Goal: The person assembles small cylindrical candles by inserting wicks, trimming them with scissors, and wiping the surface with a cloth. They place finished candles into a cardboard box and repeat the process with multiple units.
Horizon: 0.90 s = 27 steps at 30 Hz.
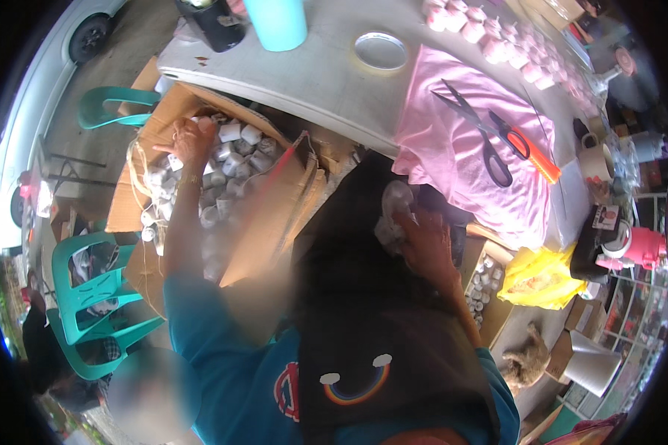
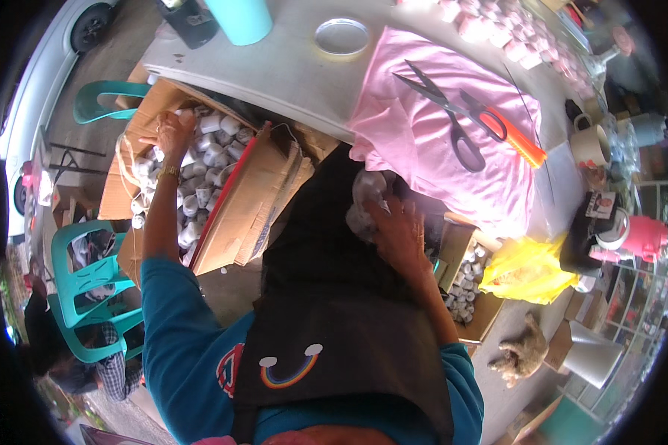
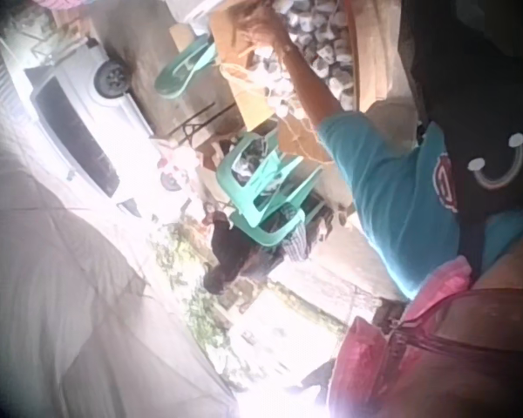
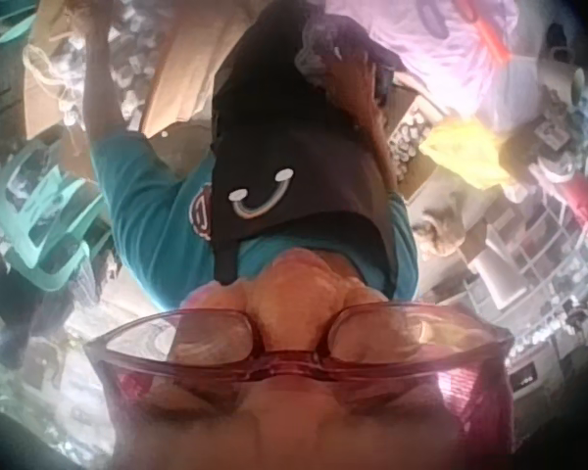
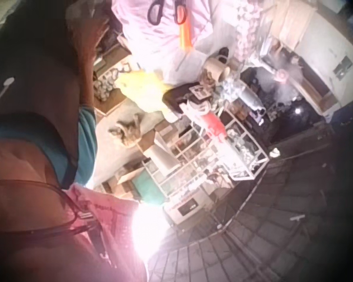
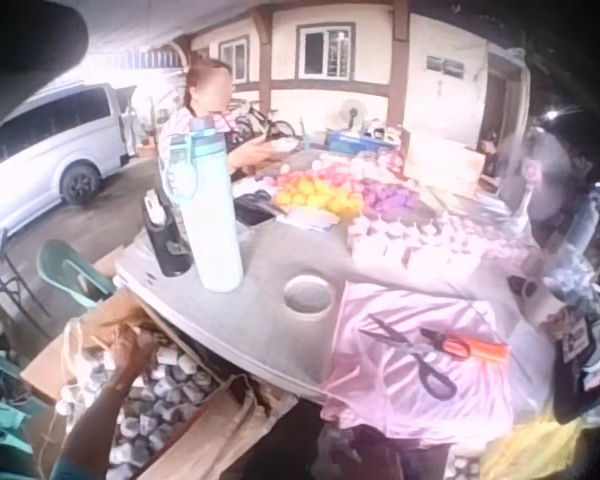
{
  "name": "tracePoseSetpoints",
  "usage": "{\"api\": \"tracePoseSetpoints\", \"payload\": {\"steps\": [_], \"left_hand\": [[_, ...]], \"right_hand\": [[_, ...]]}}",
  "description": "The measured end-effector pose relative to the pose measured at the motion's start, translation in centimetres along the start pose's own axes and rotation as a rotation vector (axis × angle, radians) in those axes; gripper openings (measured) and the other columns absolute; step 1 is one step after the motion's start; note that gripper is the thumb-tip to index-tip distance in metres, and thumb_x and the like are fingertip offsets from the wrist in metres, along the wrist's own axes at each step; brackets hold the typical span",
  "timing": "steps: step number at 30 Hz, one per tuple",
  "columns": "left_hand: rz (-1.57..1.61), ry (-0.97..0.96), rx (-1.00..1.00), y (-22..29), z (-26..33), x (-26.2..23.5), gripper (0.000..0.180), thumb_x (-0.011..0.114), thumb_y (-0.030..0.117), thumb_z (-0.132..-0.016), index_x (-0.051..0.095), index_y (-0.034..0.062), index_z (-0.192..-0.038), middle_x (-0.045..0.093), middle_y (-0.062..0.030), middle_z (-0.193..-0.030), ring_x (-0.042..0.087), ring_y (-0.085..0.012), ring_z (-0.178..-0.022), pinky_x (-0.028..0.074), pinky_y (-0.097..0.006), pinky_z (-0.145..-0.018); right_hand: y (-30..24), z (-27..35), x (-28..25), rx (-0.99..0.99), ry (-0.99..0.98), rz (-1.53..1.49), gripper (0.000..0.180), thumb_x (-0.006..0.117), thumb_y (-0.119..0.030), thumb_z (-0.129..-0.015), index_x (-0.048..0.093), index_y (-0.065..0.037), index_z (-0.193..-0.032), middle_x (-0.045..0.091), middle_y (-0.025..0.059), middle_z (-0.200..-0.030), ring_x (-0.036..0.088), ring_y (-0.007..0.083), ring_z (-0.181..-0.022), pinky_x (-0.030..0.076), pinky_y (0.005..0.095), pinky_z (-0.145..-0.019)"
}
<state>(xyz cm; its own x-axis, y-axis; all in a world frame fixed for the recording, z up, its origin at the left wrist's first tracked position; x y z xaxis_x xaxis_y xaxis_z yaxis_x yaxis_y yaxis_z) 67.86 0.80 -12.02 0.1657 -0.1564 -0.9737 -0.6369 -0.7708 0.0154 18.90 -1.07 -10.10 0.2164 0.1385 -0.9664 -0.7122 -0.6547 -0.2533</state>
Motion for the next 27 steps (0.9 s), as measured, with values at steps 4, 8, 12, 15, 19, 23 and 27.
{"api": "tracePoseSetpoints", "payload": {"steps": [4,8,12,15,19,23,27], "left_hand": [[0.552,0.121,0.258,1.0,3.9,-8.0,0.043,0.069,0.04,-0.082,0.066,0.0026,-0.103,0.063,-0.0093,-0.111,0.063,-0.026,-0.102,0.037,-0.055,-0.095],[1.241,-0.188,0.289,5.7,9.6,-14.3,0.034,0.071,0.025,-0.087,0.061,0.0015,-0.11,0.064,-0.0071,-0.098,0.06,-0.0144,-0.088,0.047,-0.031,-0.077],[1.642,-0.582,0.264,11.8,15.2,-17.2,0.038,0.068,0.019,-0.089,0.056,0.0002,-0.119,0.055,-0.008,-0.123,0.061,-0.0175,-0.101,0.05,-0.029,-0.082],[1.712,-0.719,0.47,16.7,18.2,-19.2,0.038,0.07,0.014,-0.087,0.055,0.0005,-0.12,0.051,-0.0076,-0.129,0.056,-0.0169,-0.11,0.05,-0.03,-0.087],[1.527,-0.721,0.812,20.9,22.8,-21.4,0.034,0.061,0.016,-0.094,0.054,-0.0004,-0.123,0.05,-0.0063,-0.124,0.053,-0.0157,-0.113,0.046,-0.029,-0.09],[1.564,-0.798,0.76,21.9,23.4,-21.5,0.035,0.06,0.022,-0.093,0.06,-0.0008,-0.12,0.052,-0.0073,-0.123,0.054,-0.016,-0.108,0.045,-0.029,-0.088],[1.347,-0.577,0.915,23.0,23.6,-22.0,0.033,0.066,0.015,-0.088,0.062,-0.0039,-0.116,0.051,-0.0102,-0.123,0.053,-0.015,-0.097,0.044,-0.03,-0.087]], "right_hand": [[-0.5,-0.5,1.0,-0.022,0.019,-0.342,0.046,0.067,-0.004,-0.066,0.061,-0.009,-0.111,0.061,0.0177,-0.107,0.06,0.0357,-0.099,0.05,0.0422,-0.081],[-2.0,0.1,-4.9,-0.074,0.077,-0.672,0.04,0.063,0.003,-0.063,0.063,-0.006,-0.102,0.063,0.0162,-0.095,0.063,0.0338,-0.09,0.051,0.0362,-0.078],[-3.8,0.3,-14.5,-0.244,0.313,-0.736,0.035,0.062,0.004,-0.07,0.062,-0.003,-0.105,0.062,0.0136,-0.101,0.062,0.0273,-0.093,0.05,0.0332,-0.082],[-3.9,0.1,-17.3,-0.224,0.622,-1.161,0.043,0.067,-0.004,-0.077,0.057,-0.005,-0.119,0.057,0.0176,-0.116,0.057,0.029,-0.108,0.047,0.0387,-0.091],[-7.7,-0.1,-15.6,-0.422,0.69,-0.606,0.056,0.074,-0.013,-0.081,0.05,-0.007,-0.132,0.052,0.0223,-0.128,0.052,0.033,-0.12,0.045,0.0416,-0.095],[-4.7,0.3,-13.7,-0.256,0.692,-0.781,0.057,0.072,-0.014,-0.085,0.044,0.0,-0.134,0.054,0.0202,-0.128,0.057,0.0283,-0.114,0.045,0.0372,-0.095],[-1.1,0.8,-11.9,-0.029,0.698,-1.262,0.046,0.068,-0.022,-0.09,0.051,-0.001,-0.127,0.064,0.0103,-0.113,0.061,0.016,-0.099,0.048,0.0303,-0.086]]}}
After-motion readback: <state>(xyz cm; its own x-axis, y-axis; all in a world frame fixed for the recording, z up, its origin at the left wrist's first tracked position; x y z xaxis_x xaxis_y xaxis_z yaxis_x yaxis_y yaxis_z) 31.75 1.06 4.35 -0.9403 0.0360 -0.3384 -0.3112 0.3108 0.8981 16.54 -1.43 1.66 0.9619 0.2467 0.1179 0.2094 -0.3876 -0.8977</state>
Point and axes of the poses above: each hand's wrist, its own z-axis away from the middle knuckle, its own x-axis out of the palm, y = z × x, the point moved 8 cm from there along -z, towards the middle knuckle
